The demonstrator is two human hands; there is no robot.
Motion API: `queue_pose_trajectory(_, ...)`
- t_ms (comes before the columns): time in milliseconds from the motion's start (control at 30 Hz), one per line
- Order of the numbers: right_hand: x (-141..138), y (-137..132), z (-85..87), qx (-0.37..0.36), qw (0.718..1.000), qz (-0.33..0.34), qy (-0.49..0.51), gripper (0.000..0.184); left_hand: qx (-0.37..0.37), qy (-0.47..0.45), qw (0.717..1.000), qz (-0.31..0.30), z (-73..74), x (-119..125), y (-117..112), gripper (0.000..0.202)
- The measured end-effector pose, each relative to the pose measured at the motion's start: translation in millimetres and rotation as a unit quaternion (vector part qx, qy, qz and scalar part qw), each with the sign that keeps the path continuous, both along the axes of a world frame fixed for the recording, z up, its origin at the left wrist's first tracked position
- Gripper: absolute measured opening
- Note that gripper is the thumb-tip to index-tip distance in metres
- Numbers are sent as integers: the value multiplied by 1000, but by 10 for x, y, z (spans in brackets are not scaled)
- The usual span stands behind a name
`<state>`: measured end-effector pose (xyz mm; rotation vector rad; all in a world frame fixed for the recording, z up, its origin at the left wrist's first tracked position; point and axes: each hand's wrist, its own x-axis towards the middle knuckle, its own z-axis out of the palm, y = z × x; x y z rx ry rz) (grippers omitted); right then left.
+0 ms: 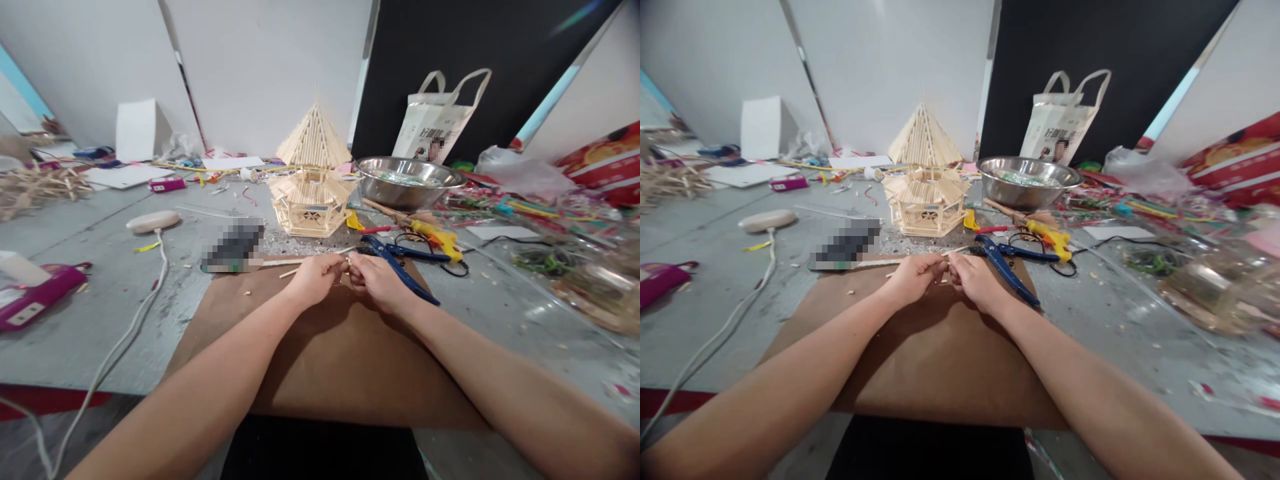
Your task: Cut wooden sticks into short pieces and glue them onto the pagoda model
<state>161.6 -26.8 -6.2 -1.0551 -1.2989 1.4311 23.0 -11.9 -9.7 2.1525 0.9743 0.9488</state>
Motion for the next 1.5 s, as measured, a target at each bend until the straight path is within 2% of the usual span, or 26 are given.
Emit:
queue_pose_trajectory(267, 4, -12, 6, -59, 997, 14, 56, 36, -25, -36, 999, -10, -4, 8, -14, 24)
queue_pose_trajectory(433, 1, -26, 94, -90, 991, 23, 93, 36, -68, -52, 996, -20, 5, 25, -42, 26)
queue_pose_trajectory(533, 22, -12, 183, -70, 989, 16, 130, 35, -114, -65, 991, -29, 2, 62, -73, 26)
queue_pose_trajectory(633, 64, 16, 225, -30, 992, 0, 122, 36, -151, -83, 984, -31, 9, 84, -81, 25)
queue_pose_trajectory(733, 114, 47, 191, 2, 999, -22, 49, 33, -188, -101, 977, -19, 22, 68, -47, 22)
queue_pose_trajectory(833, 158, 72, 126, 42, 994, -36, -95, 26, -201, -97, 975, 0, 22, 27, 14, 22)
queue_pose_trajectory(900, 190, 87, 97, 90, 974, -38, -203, 23, -170, -65, 983, 22, 8, -4, 56, 23)
queue_pose_trajectory(967, 231, 102, 87, 141, 945, -37, -291, 21, -106, -18, 993, 51, -14, -35, 92, 23)
queue_pose_trajectory(1067, 310, 126, 93, 183, 909, -39, -372, 20, -23, 57, 994, 94, -46, -71, 125, 22)
queue_pose_trajectory(1200, 406, 144, 115, 171, 894, -3, -413, 20, -4, 133, 987, 95, -55, -85, 120, 23)
queue_pose_trajectory(1333, 453, 130, 167, 130, 875, 57, -463, 23, 14, 185, 979, 90, -36, -65, 91, 25)
queue_pose_trajectory(1433, 463, 121, 193, 89, 854, 93, -503, 36, 19, 212, 973, 90, -28, -51, 77, 25)
queue_pose_trajectory(1500, 463, 126, 187, 88, 851, 87, -511, 45, 21, 228, 969, 93, -27, -49, 74, 25)
